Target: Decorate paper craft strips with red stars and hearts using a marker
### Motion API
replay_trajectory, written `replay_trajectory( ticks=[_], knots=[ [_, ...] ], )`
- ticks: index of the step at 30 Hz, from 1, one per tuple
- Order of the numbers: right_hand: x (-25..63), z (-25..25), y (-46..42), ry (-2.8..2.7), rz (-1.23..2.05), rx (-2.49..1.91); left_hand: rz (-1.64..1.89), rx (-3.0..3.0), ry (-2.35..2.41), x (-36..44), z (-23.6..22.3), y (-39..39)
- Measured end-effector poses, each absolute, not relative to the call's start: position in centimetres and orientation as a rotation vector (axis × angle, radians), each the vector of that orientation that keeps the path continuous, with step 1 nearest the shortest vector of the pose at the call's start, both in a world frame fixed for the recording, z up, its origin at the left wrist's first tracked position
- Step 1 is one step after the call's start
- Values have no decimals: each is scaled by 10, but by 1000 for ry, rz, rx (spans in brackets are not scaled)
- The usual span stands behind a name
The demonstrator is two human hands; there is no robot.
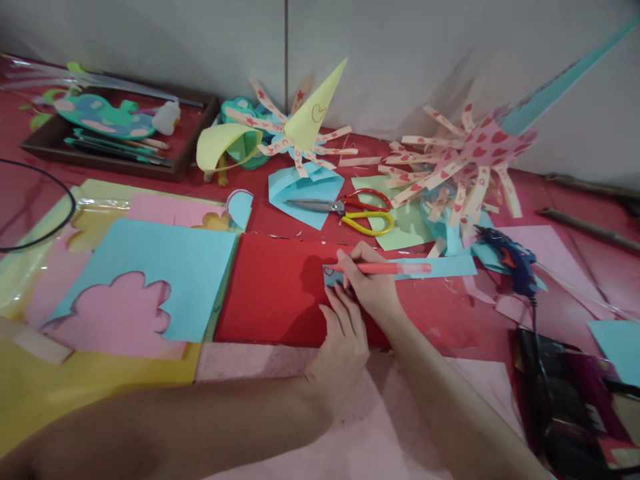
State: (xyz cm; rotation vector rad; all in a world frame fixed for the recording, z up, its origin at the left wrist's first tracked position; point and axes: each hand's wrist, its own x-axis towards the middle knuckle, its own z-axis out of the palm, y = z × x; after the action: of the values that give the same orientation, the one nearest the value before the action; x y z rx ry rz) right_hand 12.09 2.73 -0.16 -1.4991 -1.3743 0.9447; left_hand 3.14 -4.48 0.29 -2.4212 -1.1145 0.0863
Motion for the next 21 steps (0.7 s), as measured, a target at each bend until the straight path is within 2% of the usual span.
replay_trajectory(
  ticks=[21],
  knots=[
    [121, -2, 28, -1393, 937, -1509, 95, -2428, -1097, 32, 2, -45]
  ],
)
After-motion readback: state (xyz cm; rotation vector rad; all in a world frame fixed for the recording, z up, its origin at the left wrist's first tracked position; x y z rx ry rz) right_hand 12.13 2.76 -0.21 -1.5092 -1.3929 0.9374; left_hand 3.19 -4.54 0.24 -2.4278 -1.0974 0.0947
